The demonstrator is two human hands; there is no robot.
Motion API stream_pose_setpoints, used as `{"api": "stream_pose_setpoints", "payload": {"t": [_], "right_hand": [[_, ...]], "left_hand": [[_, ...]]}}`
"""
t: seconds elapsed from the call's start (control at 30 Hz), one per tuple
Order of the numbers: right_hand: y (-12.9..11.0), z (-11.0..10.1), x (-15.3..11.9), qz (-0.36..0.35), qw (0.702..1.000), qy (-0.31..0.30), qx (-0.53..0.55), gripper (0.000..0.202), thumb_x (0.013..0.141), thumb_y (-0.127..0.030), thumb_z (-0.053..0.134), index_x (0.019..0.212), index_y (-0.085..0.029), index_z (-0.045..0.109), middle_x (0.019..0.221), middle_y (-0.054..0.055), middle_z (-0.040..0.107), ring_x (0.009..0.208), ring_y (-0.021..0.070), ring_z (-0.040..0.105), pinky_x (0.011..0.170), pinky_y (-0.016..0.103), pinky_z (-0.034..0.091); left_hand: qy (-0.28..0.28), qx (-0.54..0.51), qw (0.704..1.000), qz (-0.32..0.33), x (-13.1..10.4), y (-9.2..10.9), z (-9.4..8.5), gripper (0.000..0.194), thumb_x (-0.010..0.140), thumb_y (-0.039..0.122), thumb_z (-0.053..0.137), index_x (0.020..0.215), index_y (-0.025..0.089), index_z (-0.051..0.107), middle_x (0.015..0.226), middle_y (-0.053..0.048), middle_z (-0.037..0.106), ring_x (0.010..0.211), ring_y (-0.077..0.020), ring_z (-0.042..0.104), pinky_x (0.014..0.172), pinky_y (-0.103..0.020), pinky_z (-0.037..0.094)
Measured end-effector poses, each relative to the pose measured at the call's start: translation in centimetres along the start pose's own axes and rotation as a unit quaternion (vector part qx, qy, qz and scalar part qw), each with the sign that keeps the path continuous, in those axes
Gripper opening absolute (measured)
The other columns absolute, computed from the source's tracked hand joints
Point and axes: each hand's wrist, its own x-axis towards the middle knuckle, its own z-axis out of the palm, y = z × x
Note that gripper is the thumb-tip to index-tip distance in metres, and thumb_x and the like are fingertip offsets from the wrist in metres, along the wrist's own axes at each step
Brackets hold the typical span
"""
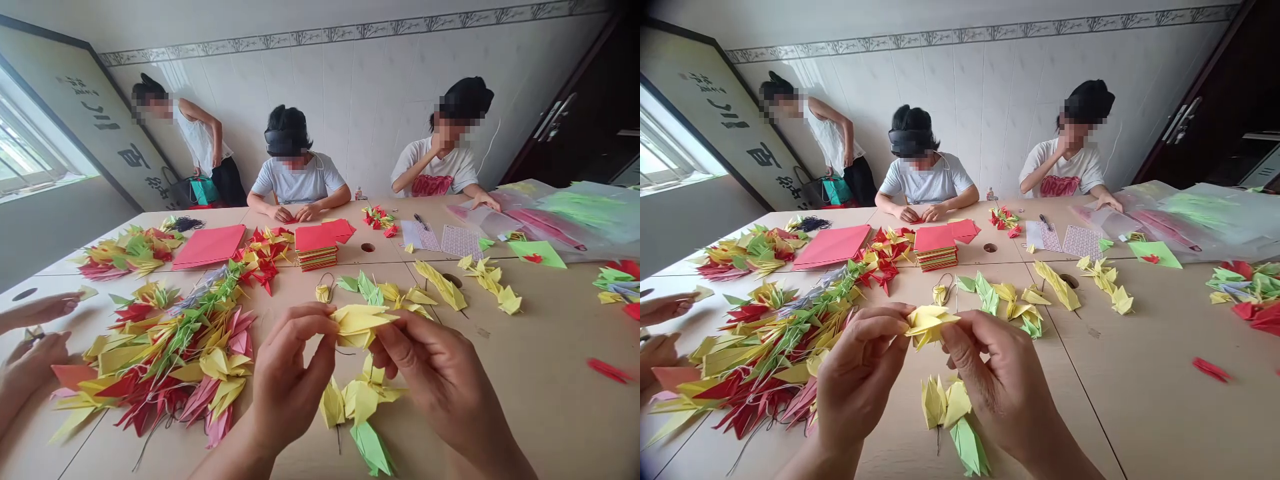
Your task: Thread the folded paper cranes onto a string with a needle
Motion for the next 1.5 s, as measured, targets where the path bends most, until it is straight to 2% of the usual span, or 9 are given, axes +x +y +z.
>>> {"api": "stream_pose_setpoints", "payload": {"t": [0.13, 0.27, 0.43, 0.63, 0.83, 1.0, 1.13, 1.33, 1.5], "right_hand": [[0.3, 0.2, 0.2, -0.031, 0.999, 0.025, 0.005, 0.019, 0.093, -0.033, 0.053, 0.080, -0.023, 0.061, 0.060, -0.004, 0.061, 0.051, 0.0098, 0.055, 0.049, 0.018, 0.046], [0.3, 0.6, 0.3, -0.102, 0.991, 0.046, -0.075, 0.011, 0.090, -0.020, 0.055, 0.082, -0.022, 0.061, 0.064, -0.005, 0.061, 0.055, 0.0085, 0.056, 0.053, 0.018, 0.045], [0.6, 1.2, 0.3, -0.165, 0.978, 0.004, -0.130, 0.009, 0.089, -0.014, 0.055, 0.084, -0.019, 0.060, 0.069, -0.002, 0.062, 0.058, 0.0092, 0.057, 0.055, 0.020, 0.045], [0.8, 1.2, 0.3, -0.147, 0.981, 0.030, -0.123, 0.010, 0.089, -0.015, 0.057, 0.081, -0.021, 0.058, 0.065, -0.004, 0.059, 0.056, 0.0081, 0.054, 0.054, 0.019, 0.044], [0.4, 0.7, -0.2, -0.020, 0.996, 0.025, 0.078, 0.015, 0.090, -0.025, 0.058, 0.075, -0.022, 0.060, 0.059, -0.003, 0.059, 0.051, 0.0091, 0.056, 0.048, 0.018, 0.047], [0.9, 0.3, -0.2, 0.042, 0.958, -0.009, 0.284, 0.015, 0.090, -0.029, 0.060, 0.079, -0.023, 0.066, 0.062, -0.002, 0.063, 0.054, 0.0081, 0.058, 0.049, 0.017, 0.049], [1.2, 0.3, -0.3, 0.061, 0.942, -0.042, 0.328, 0.013, 0.091, -0.029, 0.060, 0.081, -0.024, 0.067, 0.063, -0.003, 0.064, 0.056, 0.0067, 0.058, 0.050, 0.014, 0.048], [0.5, 0.2, -0.3, 0.101, 0.949, -0.067, 0.291, 0.015, 0.088, -0.032, 0.062, 0.078, -0.022, 0.066, 0.064, -0.001, 0.063, 0.058, 0.0093, 0.058, 0.052, 0.018, 0.050], [0.5, 0.1, -0.2, 0.098, 0.958, -0.073, 0.260, 0.017, 0.089, -0.033, 0.061, 0.078, -0.020, 0.066, 0.062, -0.001, 0.061, 0.056, 0.0105, 0.057, 0.051, 0.020, 0.049]], "left_hand": [[-0.030, -0.007, 0.999, -0.024, 0.0, 0.1, 0.2, 0.027, 0.086, 0.001, 0.053, 0.100, 0.023, 0.059, 0.099, -0.004, 0.060, 0.109, -0.0194, 0.056, 0.093, -0.034, 0.047], [-0.071, -0.018, 0.994, -0.080, -0.1, 0.1, 0.4, 0.024, 0.087, 0.020, 0.062, 0.109, 0.025, 0.055, 0.104, -0.003, 0.058, 0.103, -0.0172, 0.053, 0.091, -0.028, 0.043], [-0.062, -0.049, 0.983, -0.166, 0.3, 0.4, 0.3, 0.024, 0.088, 0.031, 0.062, 0.110, 0.027, 0.053, 0.104, -0.001, 0.058, 0.099, -0.0150, 0.052, 0.088, -0.025, 0.041], [-0.055, -0.225, 0.931, -0.282, 1.1, 0.7, -0.4, 0.012, 0.090, 0.034, 0.061, 0.095, 0.023, 0.061, 0.086, 0.002, 0.059, 0.078, -0.0094, 0.050, 0.072, -0.018, 0.041], [0.009, -0.375, 0.854, -0.360, 1.4, 0.7, -0.8, 0.009, 0.082, 0.026, 0.069, 0.082, 0.019, 0.065, 0.075, 0.002, 0.057, 0.070, -0.0077, 0.049, 0.065, -0.015, 0.042], [-0.007, -0.461, 0.805, -0.374, 1.4, 0.9, -0.6, 0.007, 0.080, 0.021, 0.070, 0.079, 0.017, 0.065, 0.074, 0.001, 0.060, 0.064, -0.0063, 0.054, 0.058, -0.014, 0.043], [-0.045, -0.395, 0.852, -0.341, 1.1, 0.8, -0.5, 0.007, 0.082, 0.021, 0.070, 0.084, 0.018, 0.063, 0.074, 0.001, 0.060, 0.065, -0.0073, 0.054, 0.061, -0.015, 0.044], [-0.039, -0.134, 0.950, -0.278, 0.6, 1.2, -0.6, 0.012, 0.082, 0.022, 0.069, 0.093, 0.023, 0.064, 0.096, -0.003, 0.064, 0.090, -0.0159, 0.057, 0.077, -0.024, 0.046], [-0.082, -0.261, 0.907, -0.318, 0.8, 1.4, -0.6, 0.018, 0.082, 0.021, 0.069, 0.097, 0.024, 0.060, 0.087, 0.000, 0.063, 0.072, -0.0097, 0.056, 0.062, -0.017, 0.045]]}}
